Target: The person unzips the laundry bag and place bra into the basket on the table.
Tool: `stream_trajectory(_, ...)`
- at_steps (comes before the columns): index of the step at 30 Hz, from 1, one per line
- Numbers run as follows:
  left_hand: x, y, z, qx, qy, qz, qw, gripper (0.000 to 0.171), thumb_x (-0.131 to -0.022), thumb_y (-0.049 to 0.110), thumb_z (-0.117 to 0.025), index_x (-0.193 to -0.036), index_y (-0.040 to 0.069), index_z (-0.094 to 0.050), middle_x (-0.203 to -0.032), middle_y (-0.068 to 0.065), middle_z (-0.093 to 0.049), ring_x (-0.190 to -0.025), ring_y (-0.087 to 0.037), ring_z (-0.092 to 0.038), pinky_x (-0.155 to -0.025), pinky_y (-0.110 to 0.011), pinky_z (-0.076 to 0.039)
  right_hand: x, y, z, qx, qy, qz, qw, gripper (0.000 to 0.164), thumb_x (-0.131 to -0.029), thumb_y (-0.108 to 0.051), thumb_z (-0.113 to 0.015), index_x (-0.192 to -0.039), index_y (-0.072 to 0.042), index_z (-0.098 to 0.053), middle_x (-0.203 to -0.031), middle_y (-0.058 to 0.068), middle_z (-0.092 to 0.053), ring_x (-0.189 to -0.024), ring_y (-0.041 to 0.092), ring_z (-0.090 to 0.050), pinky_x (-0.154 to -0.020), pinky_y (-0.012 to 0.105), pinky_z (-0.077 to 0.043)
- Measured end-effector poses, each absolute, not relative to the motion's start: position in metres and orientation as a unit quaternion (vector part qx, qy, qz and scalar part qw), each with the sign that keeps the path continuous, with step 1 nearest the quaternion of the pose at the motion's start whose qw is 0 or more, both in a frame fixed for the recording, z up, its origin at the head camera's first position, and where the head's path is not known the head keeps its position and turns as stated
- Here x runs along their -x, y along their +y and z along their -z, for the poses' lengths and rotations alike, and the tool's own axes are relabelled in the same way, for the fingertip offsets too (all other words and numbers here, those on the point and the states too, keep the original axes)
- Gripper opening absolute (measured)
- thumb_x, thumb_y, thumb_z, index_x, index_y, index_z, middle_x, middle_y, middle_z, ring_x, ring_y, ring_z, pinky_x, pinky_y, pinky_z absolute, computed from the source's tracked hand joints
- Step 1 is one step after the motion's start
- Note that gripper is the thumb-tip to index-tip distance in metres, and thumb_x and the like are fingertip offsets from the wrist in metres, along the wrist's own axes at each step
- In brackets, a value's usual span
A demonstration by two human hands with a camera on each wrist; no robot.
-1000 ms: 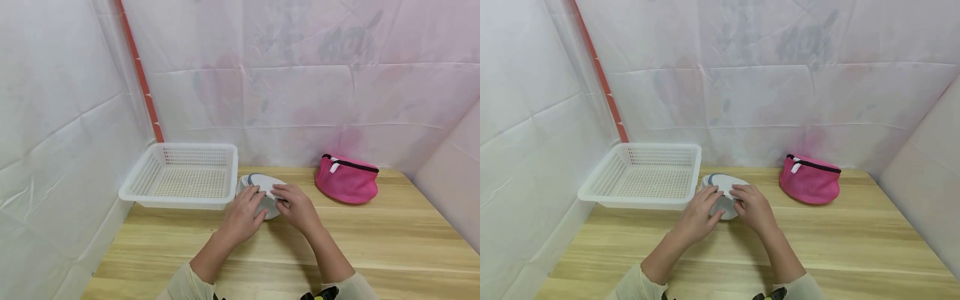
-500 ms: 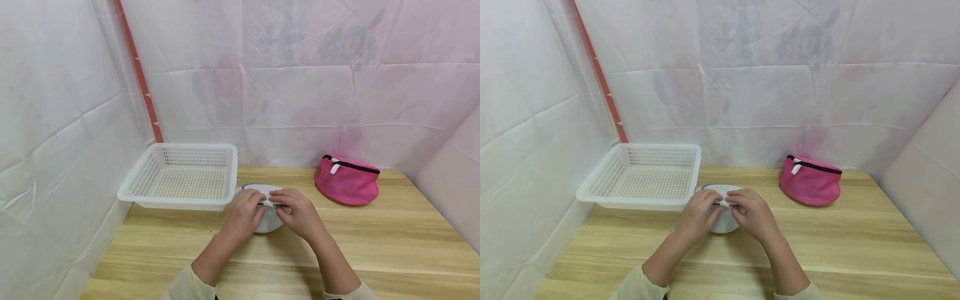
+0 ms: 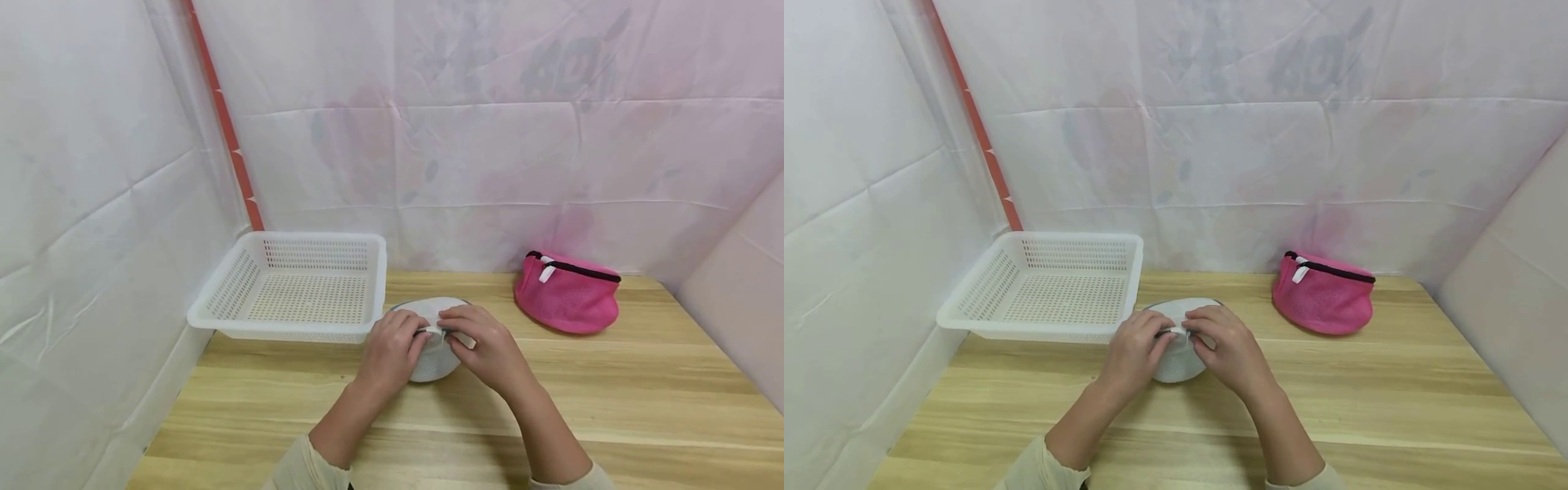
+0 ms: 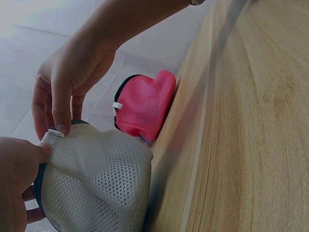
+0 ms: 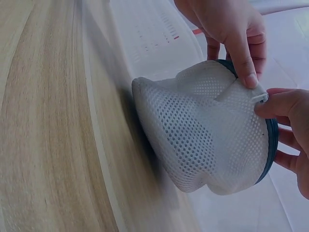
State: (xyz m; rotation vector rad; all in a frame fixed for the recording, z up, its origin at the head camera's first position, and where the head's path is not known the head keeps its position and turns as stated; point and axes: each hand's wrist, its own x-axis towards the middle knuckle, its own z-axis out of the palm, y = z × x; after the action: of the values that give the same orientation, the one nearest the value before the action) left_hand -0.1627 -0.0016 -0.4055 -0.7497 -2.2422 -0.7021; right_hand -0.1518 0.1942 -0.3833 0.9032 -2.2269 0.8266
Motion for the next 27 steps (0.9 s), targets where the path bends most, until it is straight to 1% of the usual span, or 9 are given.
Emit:
stream_trajectory(4, 0.162, -0.003, 0.405, 0.278, -0.863, 0.265, 0.328, 0.01, -0.089, 0.023, -0.074, -0.095, 0.017, -0.07, -0.095, 0.006, -0.066, -0.092, -0.013, -0.061, -0.07, -0.03, -0.052, 0.151, 0.192, 0.382, -0.339, -0.837, -0.316, 0.29, 0.035, -0.069, 0.003, -0.084, -0.103, -0.005, -0.075, -0.111, 0.01, -0.07, -0.108, 0.026, -0.062, -0.106, 0.01, -0.037)
stream_trajectory(10, 0.161, -0.004, 0.403, 0.276, -0.869, 0.264, 0.313, 0.008, -0.09, 0.022, -0.072, -0.095, 0.015, -0.071, -0.095, 0.005, -0.066, -0.093, -0.013, -0.061, -0.069, -0.029, -0.051, 0.152, 0.189, 0.384, -0.337, -0.834, -0.32, 0.298, 0.034, -0.068, -0.001, -0.086, -0.101, -0.006, -0.076, -0.109, 0.009, -0.071, -0.106, 0.025, -0.062, -0.103, 0.009, -0.039)
stream_trajectory(18, 0.159, -0.004, 0.403, 0.27, -0.882, 0.253, 0.292, 0.006, -0.092, 0.022, -0.069, -0.093, 0.017, -0.069, -0.095, 0.006, -0.065, -0.093, -0.012, -0.061, -0.069, -0.03, -0.051, 0.154, 0.185, 0.389, -0.328, -0.828, -0.32, 0.324, 0.023, -0.073, -0.002, -0.084, -0.095, -0.006, -0.077, -0.103, 0.006, -0.072, -0.1, 0.023, -0.064, -0.096, 0.009, -0.043)
stream_trajectory(21, 0.158, -0.005, 0.402, 0.269, -0.886, 0.257, 0.278, 0.006, -0.092, 0.023, -0.07, -0.091, 0.017, -0.069, -0.093, 0.006, -0.065, -0.09, -0.013, -0.061, -0.069, -0.03, -0.051, 0.154, 0.184, 0.391, -0.323, -0.826, -0.325, 0.329, 0.021, -0.073, -0.001, -0.082, -0.093, -0.006, -0.077, -0.102, 0.007, -0.072, -0.099, 0.022, -0.065, -0.096, 0.009, -0.043)
stream_trajectory(25, 0.157, -0.005, 0.401, 0.272, -0.885, 0.263, 0.272, 0.01, -0.089, 0.027, -0.072, -0.09, 0.017, -0.071, -0.089, 0.006, -0.065, -0.086, -0.013, -0.062, -0.069, -0.03, -0.053, 0.154, 0.182, 0.393, -0.323, -0.817, -0.343, 0.333, 0.018, -0.074, 0.001, -0.08, -0.09, -0.005, -0.076, -0.099, 0.008, -0.073, -0.096, 0.023, -0.066, -0.097, 0.011, -0.043)
stream_trajectory(27, 0.157, -0.005, 0.401, 0.277, -0.881, 0.263, 0.278, 0.015, -0.087, 0.03, -0.074, -0.093, 0.017, -0.073, -0.089, 0.006, -0.066, -0.084, -0.013, -0.062, -0.068, -0.029, -0.053, 0.154, 0.181, 0.393, -0.324, -0.813, -0.352, 0.332, 0.016, -0.075, 0.001, -0.079, -0.09, -0.004, -0.076, -0.097, 0.008, -0.073, -0.094, 0.023, -0.066, -0.099, 0.012, -0.043)
